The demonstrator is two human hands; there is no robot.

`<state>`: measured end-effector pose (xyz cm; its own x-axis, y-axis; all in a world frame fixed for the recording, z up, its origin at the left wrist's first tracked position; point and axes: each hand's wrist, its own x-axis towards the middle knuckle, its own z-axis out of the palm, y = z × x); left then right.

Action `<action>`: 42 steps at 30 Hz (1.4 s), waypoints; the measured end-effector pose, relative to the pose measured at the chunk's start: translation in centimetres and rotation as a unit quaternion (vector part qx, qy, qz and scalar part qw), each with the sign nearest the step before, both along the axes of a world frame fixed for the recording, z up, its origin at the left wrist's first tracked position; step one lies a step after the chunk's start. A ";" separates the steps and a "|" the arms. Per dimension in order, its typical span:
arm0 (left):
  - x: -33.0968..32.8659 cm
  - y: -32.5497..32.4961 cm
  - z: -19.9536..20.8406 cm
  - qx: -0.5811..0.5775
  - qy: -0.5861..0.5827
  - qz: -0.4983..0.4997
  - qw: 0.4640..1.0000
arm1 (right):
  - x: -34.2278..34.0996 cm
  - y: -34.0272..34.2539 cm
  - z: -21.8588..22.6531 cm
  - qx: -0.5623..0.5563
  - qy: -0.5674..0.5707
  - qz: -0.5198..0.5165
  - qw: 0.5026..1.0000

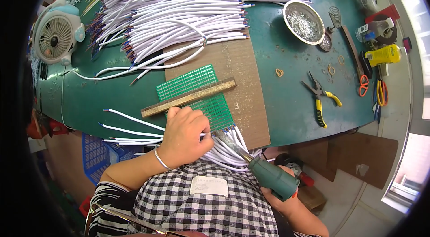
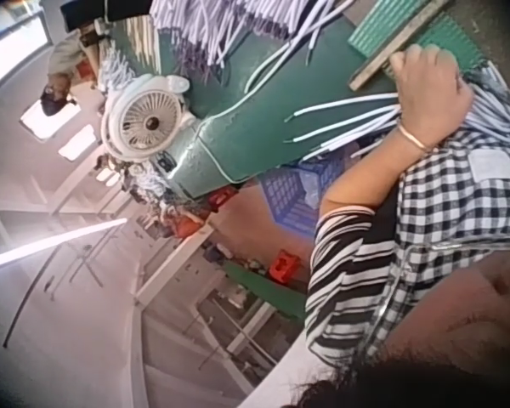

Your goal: The person solders wires onto a green circuit board with a handheld heat tool, lifts the board, places a metal bar over it, and solders additional wires into the board one by one.

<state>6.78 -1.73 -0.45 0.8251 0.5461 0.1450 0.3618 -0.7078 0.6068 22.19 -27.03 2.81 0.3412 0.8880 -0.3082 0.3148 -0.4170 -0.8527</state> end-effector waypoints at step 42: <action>-0.1 0.0 0.1 0.031 0.023 -0.014 0.999 | -0.4 5.8 -1.3 0.145 0.400 -0.250 0.870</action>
<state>6.67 -1.72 -0.32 0.8467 0.5132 0.1403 0.3667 -0.7541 0.5449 21.83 -21.18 1.47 0.4867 0.7698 -0.4131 -0.5859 -0.0631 -0.8079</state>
